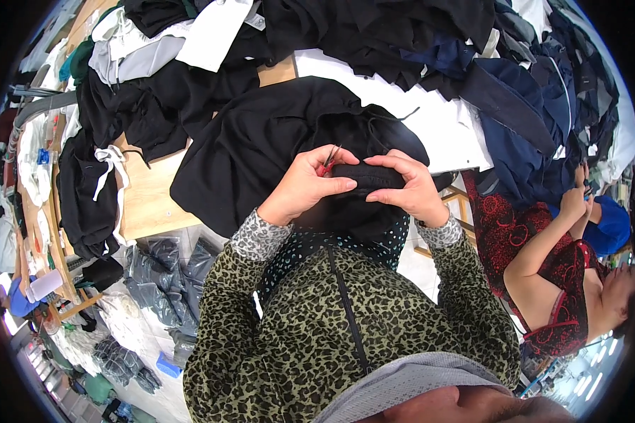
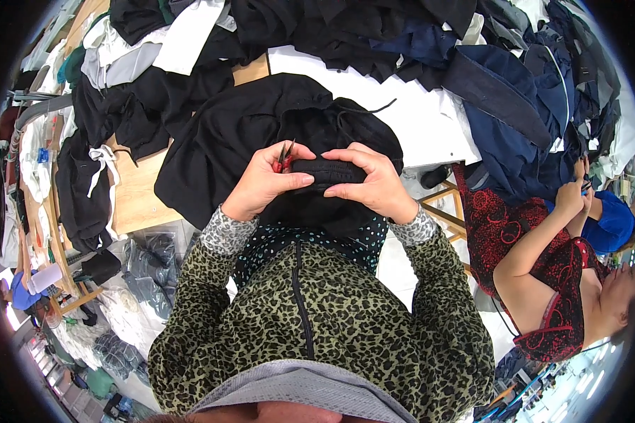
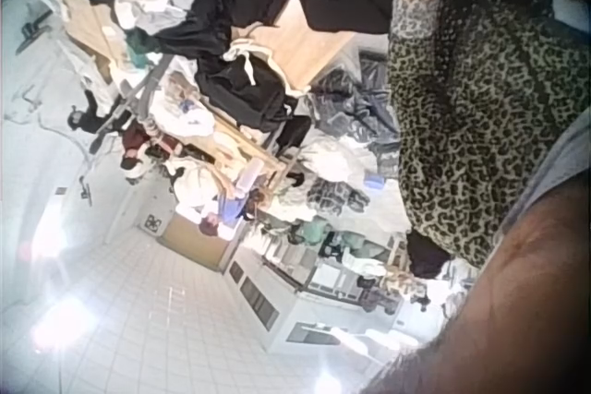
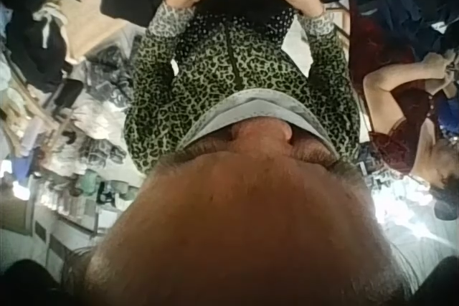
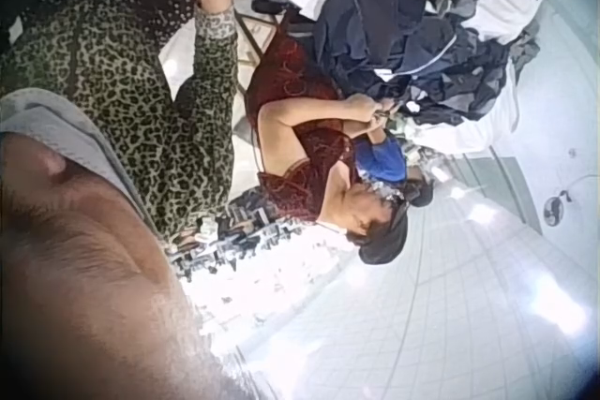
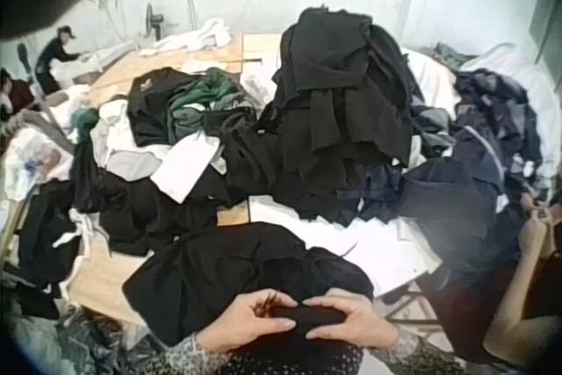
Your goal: The recorder is using thread nippers to trim excess threads from black garments.
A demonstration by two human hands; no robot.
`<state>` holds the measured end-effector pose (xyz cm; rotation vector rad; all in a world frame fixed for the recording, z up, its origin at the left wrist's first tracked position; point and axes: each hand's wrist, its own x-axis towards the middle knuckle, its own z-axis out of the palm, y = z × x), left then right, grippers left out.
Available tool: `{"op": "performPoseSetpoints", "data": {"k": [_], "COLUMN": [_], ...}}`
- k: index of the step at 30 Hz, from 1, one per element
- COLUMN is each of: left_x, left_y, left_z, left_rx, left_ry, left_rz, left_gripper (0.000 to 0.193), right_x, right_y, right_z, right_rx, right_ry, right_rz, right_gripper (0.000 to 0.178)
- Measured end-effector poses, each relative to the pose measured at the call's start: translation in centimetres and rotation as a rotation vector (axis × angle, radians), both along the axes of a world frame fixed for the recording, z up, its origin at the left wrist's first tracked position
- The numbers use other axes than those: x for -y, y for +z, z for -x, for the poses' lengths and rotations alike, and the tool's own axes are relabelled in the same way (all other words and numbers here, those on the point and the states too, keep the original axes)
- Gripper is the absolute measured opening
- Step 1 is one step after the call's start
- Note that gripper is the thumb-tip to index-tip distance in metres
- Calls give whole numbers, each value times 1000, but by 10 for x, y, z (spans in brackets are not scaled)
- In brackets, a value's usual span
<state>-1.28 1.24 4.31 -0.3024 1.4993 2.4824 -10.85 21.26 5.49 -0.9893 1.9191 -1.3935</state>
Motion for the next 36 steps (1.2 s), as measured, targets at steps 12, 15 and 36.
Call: {"op": "performPoseSetpoints", "data": {"k": [12, 15, 36], "left_x": [-4, -3, -7], "left_y": [5, -3, -4], "left_z": [1, -2, -1], "left_rx": [-1, -66, 0], "left_ry": [5, -41, 43], "left_rz": [29, 255, -24], "left_gripper": [25, 21, 23], "right_x": [2, 3, 11], "right_y": [-11, -13, -10], "right_z": [-12, -12, -16], "right_rx": [-284, -214, -424], "right_ry": [-108, -141, -197], "right_rz": [53, 77, 89], "right_gripper": [31, 26, 34]}}
